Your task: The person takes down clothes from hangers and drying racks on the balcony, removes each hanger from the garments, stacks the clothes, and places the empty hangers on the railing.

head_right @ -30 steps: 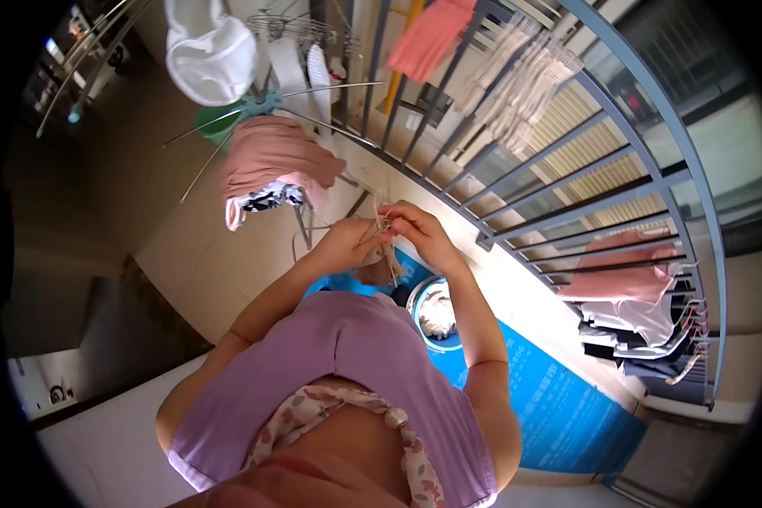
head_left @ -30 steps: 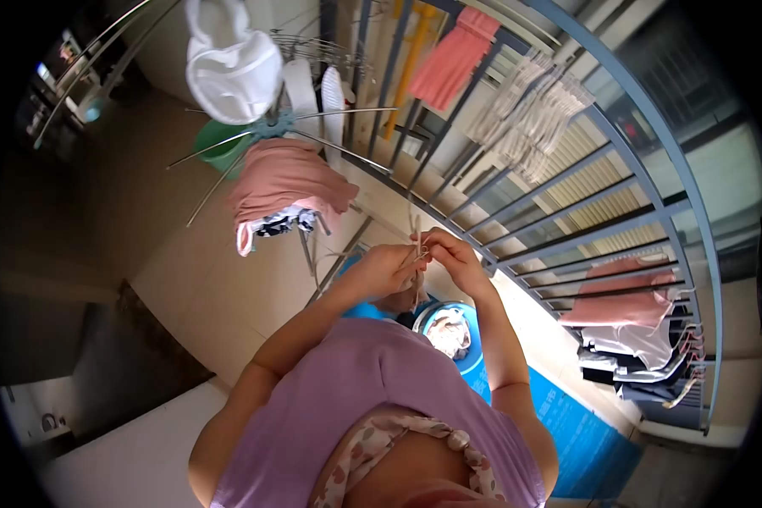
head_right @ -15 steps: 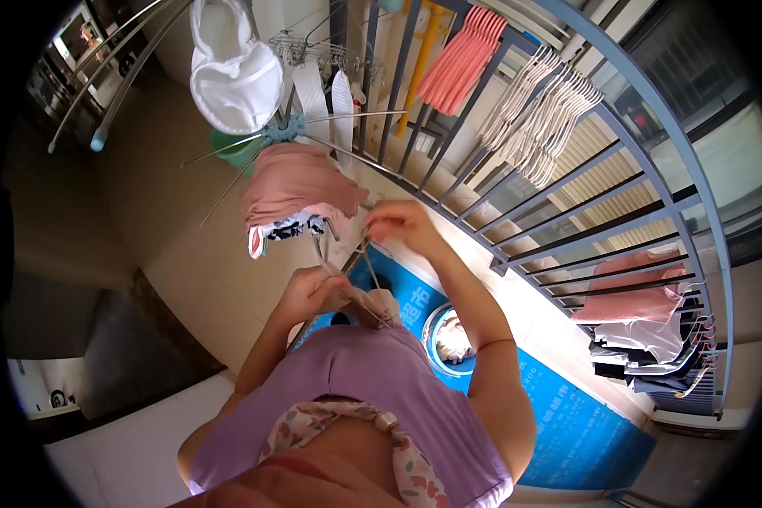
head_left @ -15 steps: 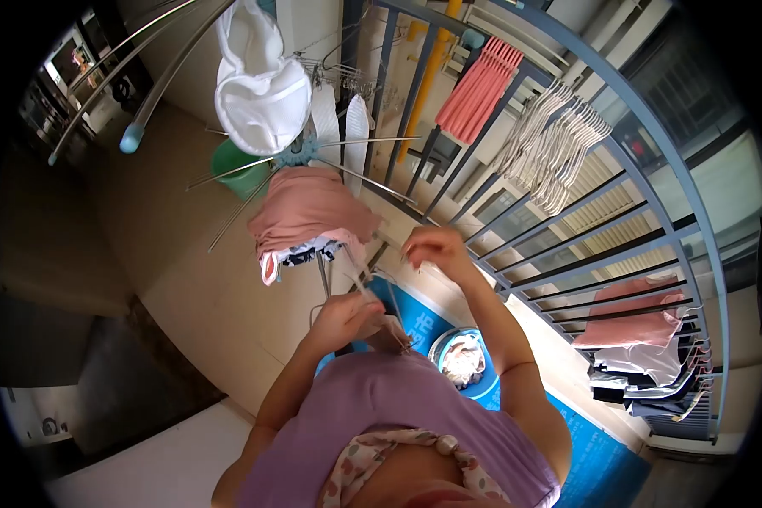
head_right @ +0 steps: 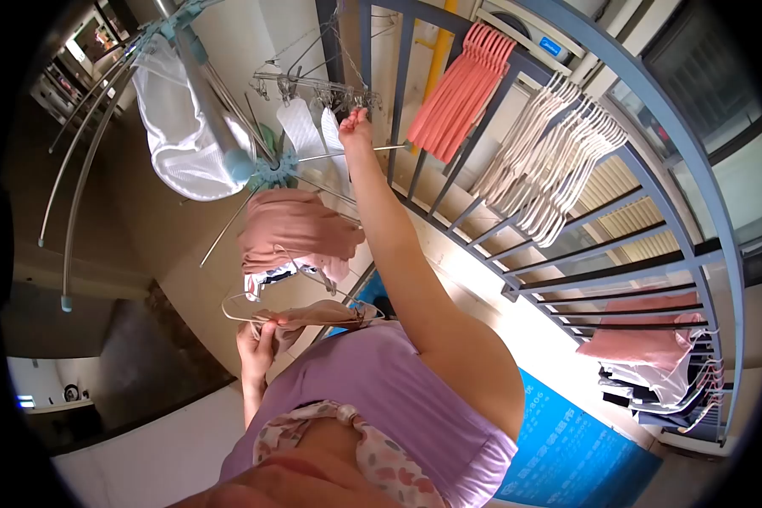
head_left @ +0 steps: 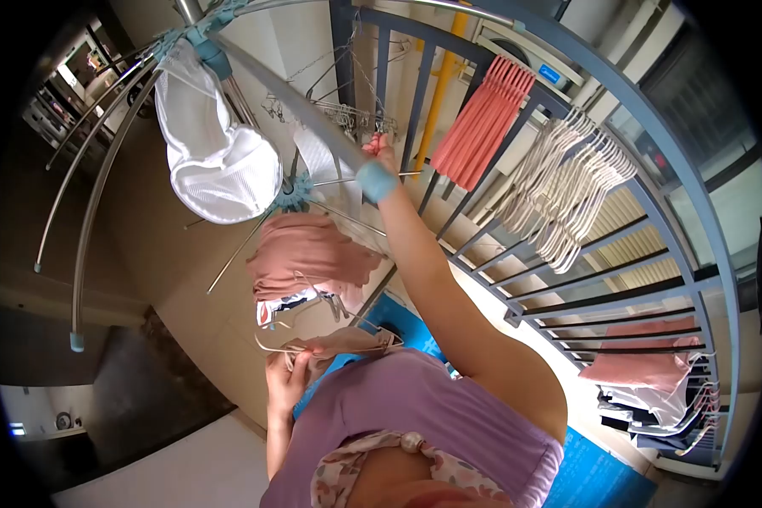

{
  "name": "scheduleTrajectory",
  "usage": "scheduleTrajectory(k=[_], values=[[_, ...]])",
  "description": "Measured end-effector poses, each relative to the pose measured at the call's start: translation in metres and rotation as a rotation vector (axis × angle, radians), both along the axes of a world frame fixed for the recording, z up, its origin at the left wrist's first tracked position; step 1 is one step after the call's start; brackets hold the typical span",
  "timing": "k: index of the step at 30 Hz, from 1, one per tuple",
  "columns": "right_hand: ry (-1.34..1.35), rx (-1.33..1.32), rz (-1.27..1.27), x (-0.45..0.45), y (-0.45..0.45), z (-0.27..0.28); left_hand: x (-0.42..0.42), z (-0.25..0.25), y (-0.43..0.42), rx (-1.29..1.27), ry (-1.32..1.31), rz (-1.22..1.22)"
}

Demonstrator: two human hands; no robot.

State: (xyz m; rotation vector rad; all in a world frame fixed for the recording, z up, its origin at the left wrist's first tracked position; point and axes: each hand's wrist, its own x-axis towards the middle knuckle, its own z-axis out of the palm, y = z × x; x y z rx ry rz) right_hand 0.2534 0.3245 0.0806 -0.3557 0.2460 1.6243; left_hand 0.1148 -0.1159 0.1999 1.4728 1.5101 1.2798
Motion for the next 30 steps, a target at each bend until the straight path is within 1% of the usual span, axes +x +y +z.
scheduleTrajectory(k=[2, 5, 7, 11, 13, 17, 18, 21, 23, 24, 25, 27, 29, 30], values=[[0.057, -0.045, -0.007, -0.004, 0.015, -0.002, 0.007, 0.004, 0.006, -0.014, -0.025, 0.074], [0.106, -0.036, 0.002, -0.006, 0.025, -0.004, 0.005, -0.001, 0.012, -0.142, 0.000, 0.072], [0.110, 0.003, -0.008, -0.008, 0.027, -0.010, 0.009, 0.002, 0.021, -0.110, 0.012, 0.076], [0.093, -0.050, -0.012, -0.013, 0.013, -0.024, 0.013, 0.000, 0.035, -0.037, 0.049, 0.069], [0.099, -0.057, -0.030, -0.017, 0.014, -0.031, 0.017, 0.004, 0.040, -0.064, 0.032, 0.059], [0.136, 0.011, -0.066, -0.016, 0.031, -0.018, 0.019, 0.003, 0.041, -0.031, 0.023, 0.057], [0.090, 0.057, -0.068, -0.018, 0.037, -0.016, 0.020, 0.002, 0.041, -0.038, 0.023, 0.056], [0.052, 0.065, -0.004, -0.017, 0.035, -0.007, 0.023, 0.000, 0.040, -0.047, 0.040, 0.047], [0.017, 0.091, 0.191, -0.008, 0.024, -0.004, 0.021, -0.001, 0.043, -0.028, 0.082, 0.037], [-0.003, 0.117, 0.308, 0.000, 0.013, -0.005, 0.019, 0.005, 0.045, -0.037, 0.157, 0.036], [-0.018, 0.141, 0.428, 0.007, -0.001, -0.006, 0.018, 0.010, 0.047, -0.077, 0.115, 0.067], [-0.374, 0.310, 0.439, 0.020, -0.055, 0.014, 0.009, 0.012, 0.053, -0.017, 0.125, 0.080], [-0.548, 0.547, 0.829, 0.041, -0.123, 0.029, -0.003, 0.014, 0.056, -0.027, 0.034, 0.062], [-0.864, 0.754, 0.969, 0.046, -0.146, 0.036, -0.006, 0.013, 0.059, 0.024, 0.021, 0.075]])
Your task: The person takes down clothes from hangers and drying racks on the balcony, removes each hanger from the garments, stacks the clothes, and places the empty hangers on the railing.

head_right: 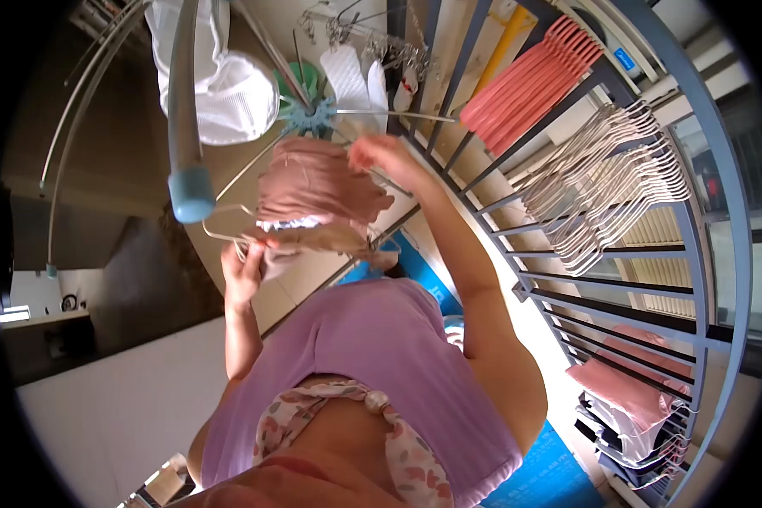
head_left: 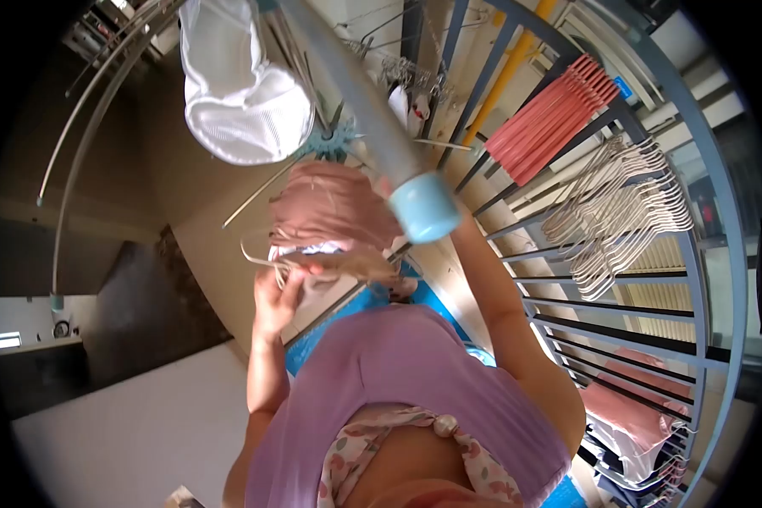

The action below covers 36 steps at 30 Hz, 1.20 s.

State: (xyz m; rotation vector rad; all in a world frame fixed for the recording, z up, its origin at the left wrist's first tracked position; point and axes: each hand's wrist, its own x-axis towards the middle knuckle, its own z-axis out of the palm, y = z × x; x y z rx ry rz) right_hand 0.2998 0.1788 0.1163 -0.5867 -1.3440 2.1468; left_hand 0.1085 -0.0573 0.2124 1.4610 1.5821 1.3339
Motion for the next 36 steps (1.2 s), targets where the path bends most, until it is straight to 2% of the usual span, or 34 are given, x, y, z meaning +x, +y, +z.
scheduleTrajectory(k=[1, 2, 4, 6, 8, 11, 13, 15, 18, 21, 23, 24, 26, 28, 30, 32, 34, 36], values=[[-0.239, 0.275, 0.144, 0.006, -0.024, 0.001, -0.002, -0.002, 0.002, 0.044, -0.013, 0.006], [-0.223, 0.344, 0.210, 0.008, -0.046, -0.002, -0.002, 0.000, 0.008, 0.154, -0.015, -0.035], [-0.177, 0.492, 0.321, 0.008, -0.061, -0.018, -0.004, 0.006, 0.009, 0.165, 0.070, -0.052], [-0.225, 0.464, 0.354, 0.013, -0.072, -0.012, -0.008, 0.009, 0.007, 0.208, 0.131, -0.063], [-0.213, 0.449, 0.375, 0.020, -0.078, -0.013, -0.012, 0.010, 0.000, 0.212, 0.053, -0.043], [-0.187, 0.208, 0.467, 0.033, -0.095, -0.011, -0.028, 0.007, -0.012, 0.155, 0.001, -0.017], [-0.196, 0.206, 0.533, 0.039, -0.105, 0.005, -0.028, 0.011, -0.013, 0.226, -0.047, 0.032], [-0.170, 0.345, 0.479, 0.041, -0.113, 0.017, -0.036, 0.008, -0.022, 0.219, -0.166, 0.074], [-0.276, 0.971, 0.329, 0.031, -0.126, 0.038, -0.048, -0.005, -0.034, 0.209, -0.233, 0.132], [-0.317, 1.373, 0.185, 0.026, -0.131, 0.046, -0.055, -0.007, -0.042, 0.220, -0.171, 0.166], [-0.322, 1.279, 0.071, 0.030, -0.123, 0.037, -0.059, -0.007, -0.048, 0.246, -0.125, 0.218], [-0.321, 1.235, 0.014, 0.033, -0.117, 0.032, -0.063, -0.007, -0.052, 0.272, -0.182, 0.261], [-0.292, 0.680, -0.153, 0.042, -0.105, 0.029, -0.070, -0.004, -0.057, 0.355, -0.219, 0.315], [-0.187, 0.374, -0.426, 0.045, -0.075, 0.026, -0.076, -0.003, -0.064, 0.376, -0.251, 0.336], [0.256, -0.023, -0.612, 0.038, -0.017, 0.004, -0.071, 0.002, -0.066, 0.364, -0.204, 0.317], [0.461, -0.405, -0.856, 0.017, 0.034, -0.003, -0.060, 0.003, -0.067, 0.324, -0.165, 0.292], [0.562, -0.534, -0.885, -0.002, 0.094, -0.039, -0.050, 0.001, -0.067, 0.281, -0.092, 0.274], [0.593, -0.606, -0.958, -0.024, 0.127, -0.040, -0.042, -0.002, -0.069, 0.270, -0.101, 0.264]])
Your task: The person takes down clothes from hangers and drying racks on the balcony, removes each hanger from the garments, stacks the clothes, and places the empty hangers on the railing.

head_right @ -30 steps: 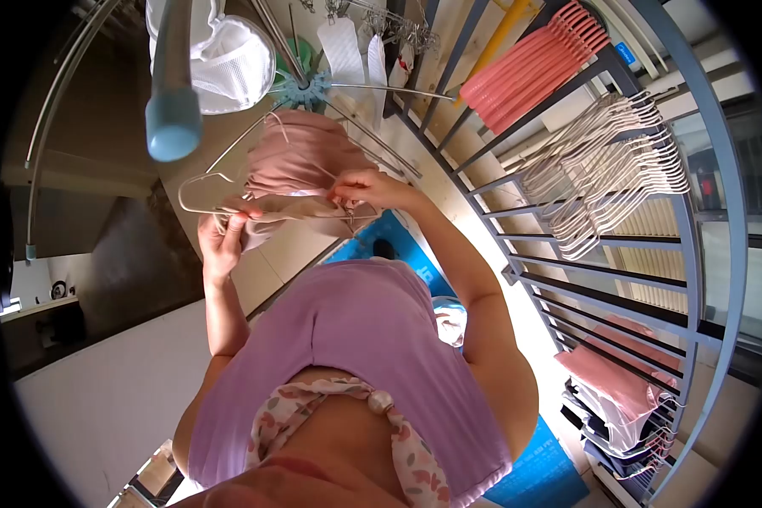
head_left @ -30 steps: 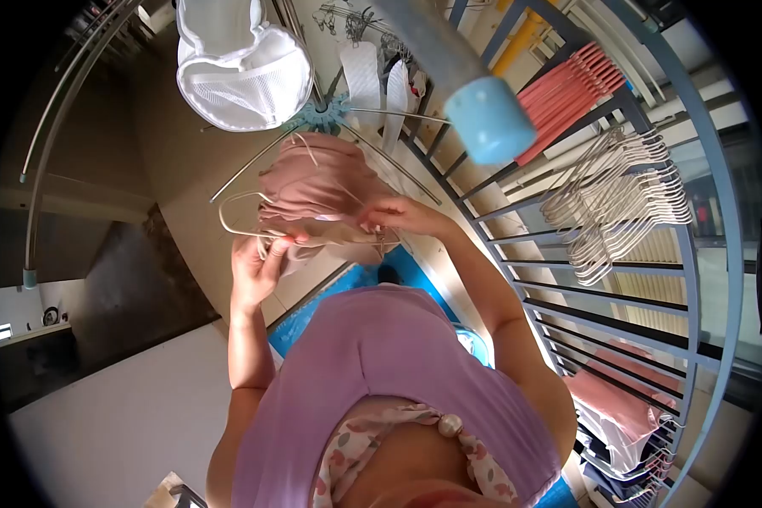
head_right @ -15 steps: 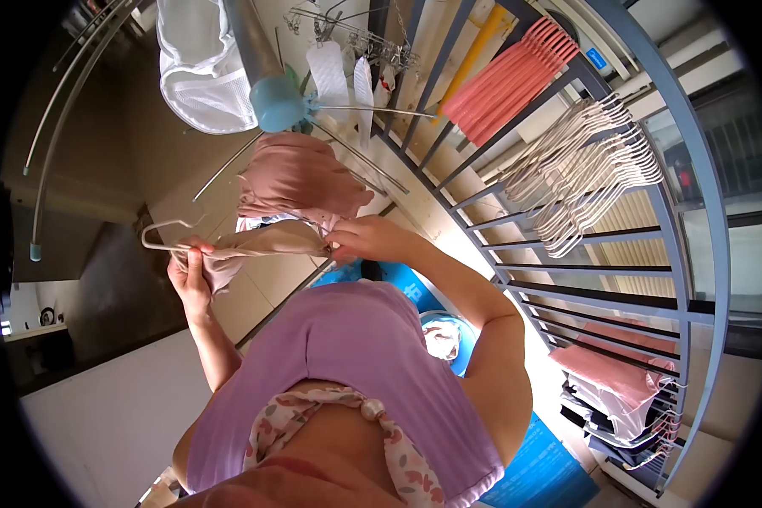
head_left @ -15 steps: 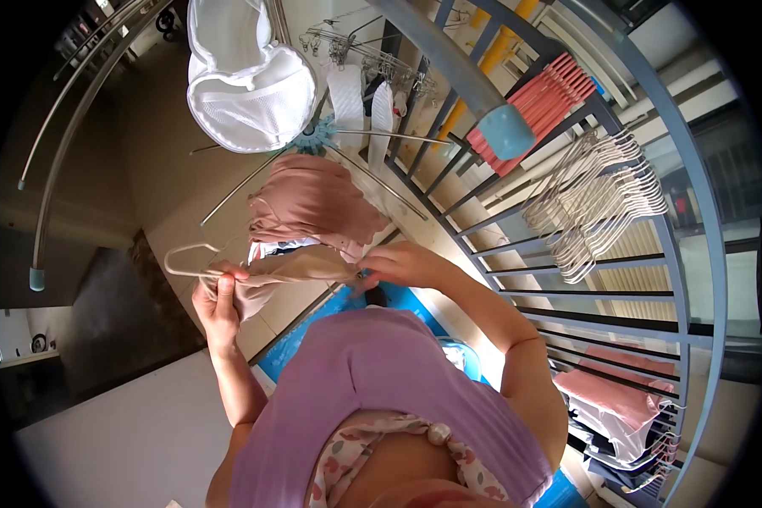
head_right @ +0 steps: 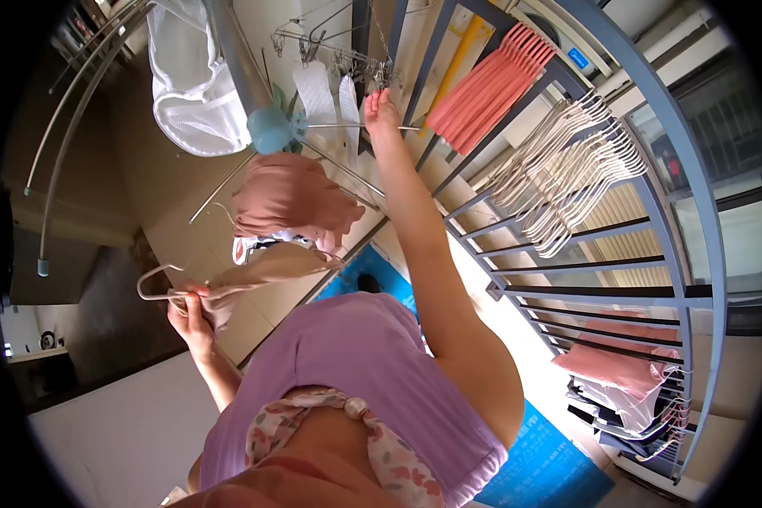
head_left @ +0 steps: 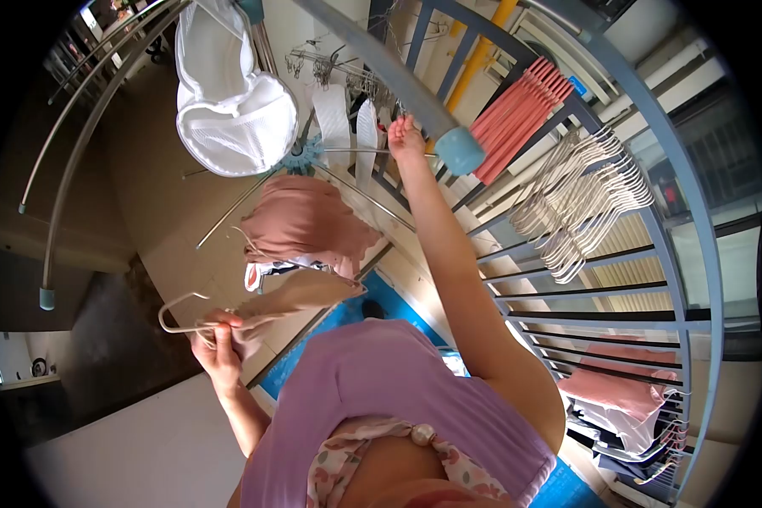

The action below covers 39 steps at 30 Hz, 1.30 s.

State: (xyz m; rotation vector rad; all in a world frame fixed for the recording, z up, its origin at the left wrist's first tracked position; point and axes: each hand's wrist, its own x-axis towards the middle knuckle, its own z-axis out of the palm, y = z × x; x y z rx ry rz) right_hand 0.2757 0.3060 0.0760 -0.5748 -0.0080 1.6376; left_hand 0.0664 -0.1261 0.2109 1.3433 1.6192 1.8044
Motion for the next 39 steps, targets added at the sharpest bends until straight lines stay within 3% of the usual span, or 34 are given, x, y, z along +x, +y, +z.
scheduleTrajectory(k=[7, 10, 14, 17, 18, 21, 24, 25, 26, 28, 29, 31, 33, 35, 36, 38, 39], values=[[0.189, -0.098, -0.175, -0.028, -0.003, 0.045, 0.006, -0.005, -0.010, -0.016, -0.033, -0.004], [0.311, -0.088, -0.210, -0.051, 0.092, -0.060, 0.011, 0.002, -0.007, -0.050, 0.008, -0.018], [0.373, -0.083, -0.261, -0.060, 0.110, -0.052, 0.016, 0.002, -0.001, -0.080, 0.045, -0.063], [0.328, 0.119, -0.081, -0.046, 0.042, 0.005, 0.021, 0.004, 0.005, -0.093, 0.089, -0.090], [0.171, -0.020, 0.025, -0.040, 0.022, 0.024, 0.023, 0.004, 0.008, -0.082, 0.076, -0.094], [-0.538, 0.087, 0.410, -0.019, -0.030, 0.022, 0.024, 0.013, 0.013, -0.021, 0.094, -0.131], [-1.146, 0.601, 1.160, 0.029, -0.136, 0.036, 0.016, 0.014, 0.013, 0.105, 0.030, -0.202], [-1.141, 0.656, 1.331, 0.047, -0.166, 0.016, 0.017, 0.015, 0.015, 0.156, 0.014, -0.220], [-1.038, 0.490, 1.353, 0.055, -0.203, 0.013, 0.016, 0.016, 0.016, 0.177, 0.019, -0.240], [-0.978, 0.725, 1.484, 0.080, -0.241, 0.004, 0.016, 0.021, 0.019, 0.211, 0.008, -0.290], [-0.920, 0.717, 1.408, 0.090, -0.257, 0.013, 0.018, 0.021, 0.022, 0.269, -0.091, -0.301], [-1.050, 0.640, 1.283, 0.115, -0.273, 0.036, 0.012, 0.014, 0.026, 0.325, -0.164, -0.279], [-0.921, 0.612, 1.059, 0.137, -0.289, 0.065, 0.008, 0.012, 0.029, 0.273, -0.194, -0.297], [-1.188, 0.878, 0.599, 0.156, -0.300, 0.079, 0.006, 0.010, 0.033, 0.187, -0.243, -0.326], [-1.021, 0.610, 0.542, 0.165, -0.313, 0.107, 0.006, 0.006, 0.033, 0.126, -0.202, -0.335], [-1.113, 0.531, 0.313, 0.208, -0.336, 0.124, 0.007, -0.003, 0.031, 0.043, -0.160, -0.386], [-1.306, 0.451, 0.089, 0.222, -0.354, 0.150, 0.003, -0.007, 0.031, 0.040, -0.032, -0.435]])
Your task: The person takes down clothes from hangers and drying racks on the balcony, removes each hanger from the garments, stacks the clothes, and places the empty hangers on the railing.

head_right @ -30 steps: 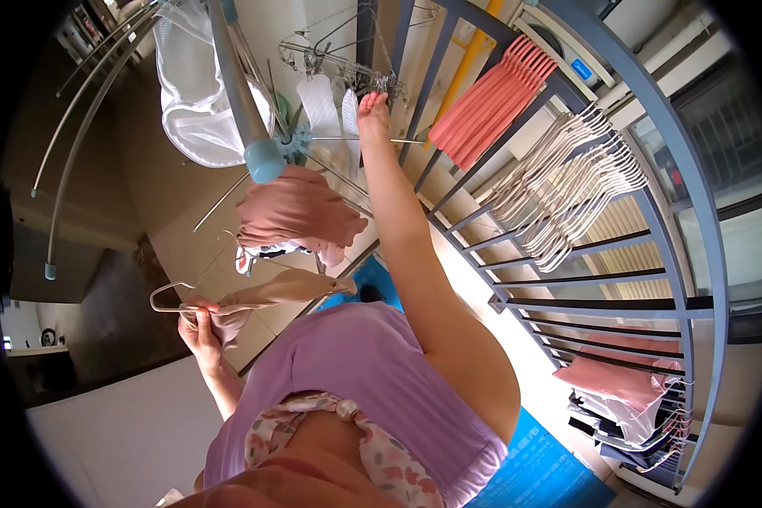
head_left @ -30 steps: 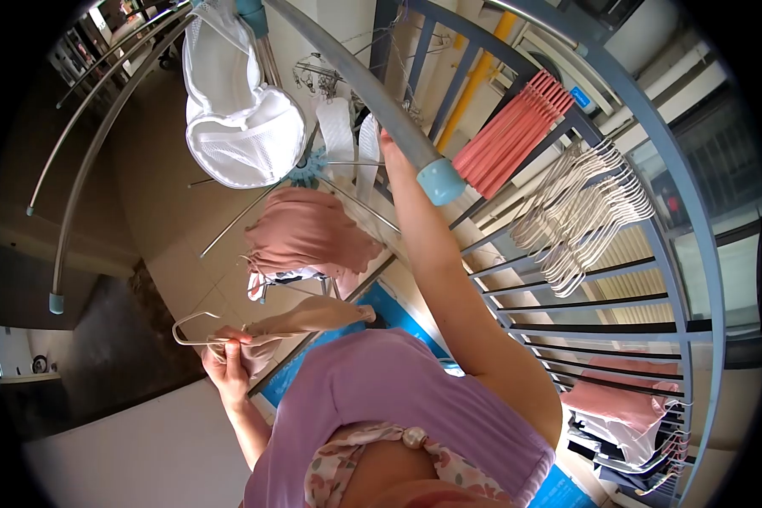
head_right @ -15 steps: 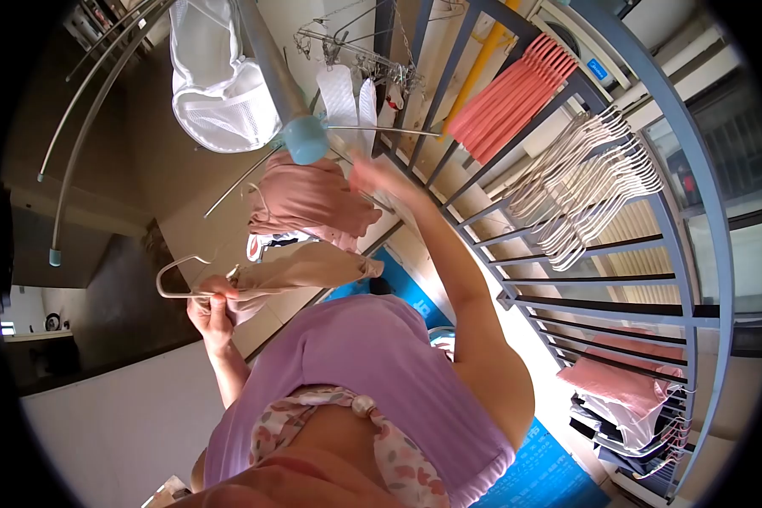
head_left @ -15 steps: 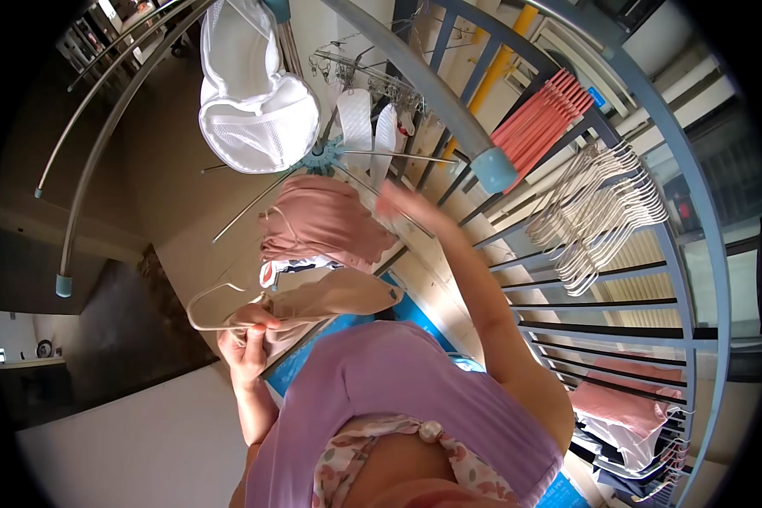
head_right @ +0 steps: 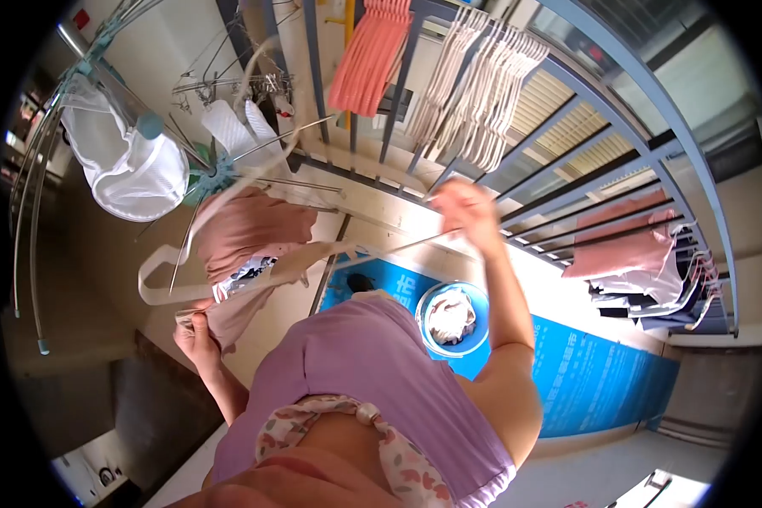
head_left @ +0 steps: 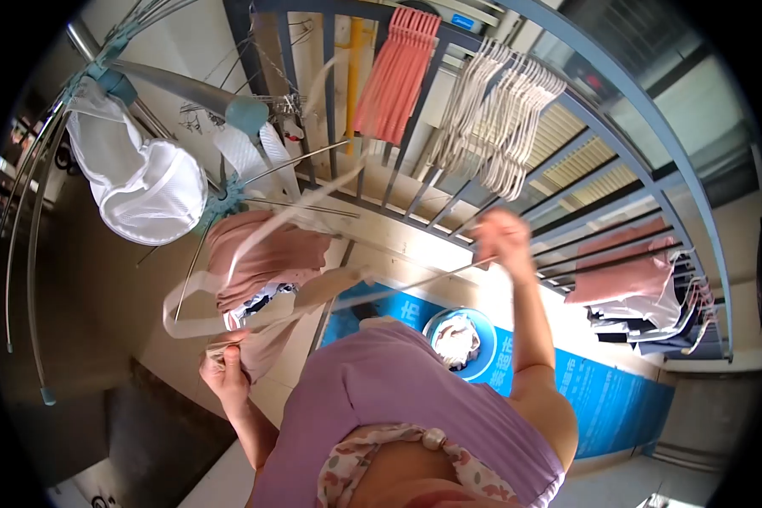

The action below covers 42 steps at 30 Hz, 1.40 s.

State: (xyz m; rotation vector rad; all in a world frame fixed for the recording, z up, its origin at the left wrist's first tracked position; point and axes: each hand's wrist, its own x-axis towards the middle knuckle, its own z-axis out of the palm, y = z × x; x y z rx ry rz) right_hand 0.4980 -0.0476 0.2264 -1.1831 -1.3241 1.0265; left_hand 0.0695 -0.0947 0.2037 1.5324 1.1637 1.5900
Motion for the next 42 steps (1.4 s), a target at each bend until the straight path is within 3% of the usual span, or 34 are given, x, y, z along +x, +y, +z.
scheduleTrajectory(k=[1, 5, 7, 10, 11, 15, 18, 23, 26, 27, 33, 36, 38, 40, 42], values=[[-0.002, 0.035, -0.232, 0.002, -0.017, 0.036, 0.001, 0.000, 0.000, -0.004, 0.029, 0.001], [-0.544, 0.207, -0.649, 0.018, -0.056, 0.110, -0.006, -0.005, -0.005, -0.048, 0.020, -0.028], [-0.864, 0.211, -0.884, -0.008, -0.053, 0.128, -0.009, -0.007, -0.010, -0.079, 0.046, -0.051], [-1.327, 0.441, -0.953, -0.005, -0.016, 0.115, -0.009, -0.004, -0.014, -0.056, 0.074, -0.135], [-1.440, 0.256, -0.999, -0.013, 0.000, 0.115, -0.009, -0.003, -0.016, -0.038, 0.080, -0.174], [-1.522, -0.025, -0.922, -0.042, 0.069, 0.114, -0.005, 0.005, -0.028, -0.097, 0.173, -0.233], [-1.476, -0.079, -0.894, -0.067, 0.117, 0.096, 0.007, 0.008, -0.032, 0.021, 0.115, -0.281], [-1.467, -0.164, -0.685, -0.081, 0.143, 0.058, 0.009, 0.028, -0.039, 0.086, 0.242, -0.347], [-1.452, -0.249, -0.786, -0.059, 0.168, 0.022, 0.008, 0.034, -0.037, 0.221, 0.303, -0.354], [-1.464, -0.216, -0.841, -0.055, 0.173, 0.019, 0.008, 0.036, -0.036, 0.265, 0.321, -0.348], [-1.606, -0.200, -0.597, -0.054, 0.166, 0.066, 0.005, 0.032, -0.033, 0.274, 0.374, -0.341], [-1.630, -0.233, -0.547, -0.057, 0.172, 0.053, 0.005, 0.028, -0.030, 0.259, 0.364, -0.358], [-1.668, -0.388, -0.456, -0.073, 0.169, 0.042, 0.004, 0.029, -0.030, 0.256, 0.384, -0.343], [-1.716, -0.431, -0.590, -0.071, 0.177, 0.014, 0.001, 0.033, -0.029, 0.275, 0.411, -0.322], [-1.652, -0.470, -0.428, -0.071, 0.168, 0.016, -0.003, 0.040, -0.026, 0.321, 0.448, -0.285]])
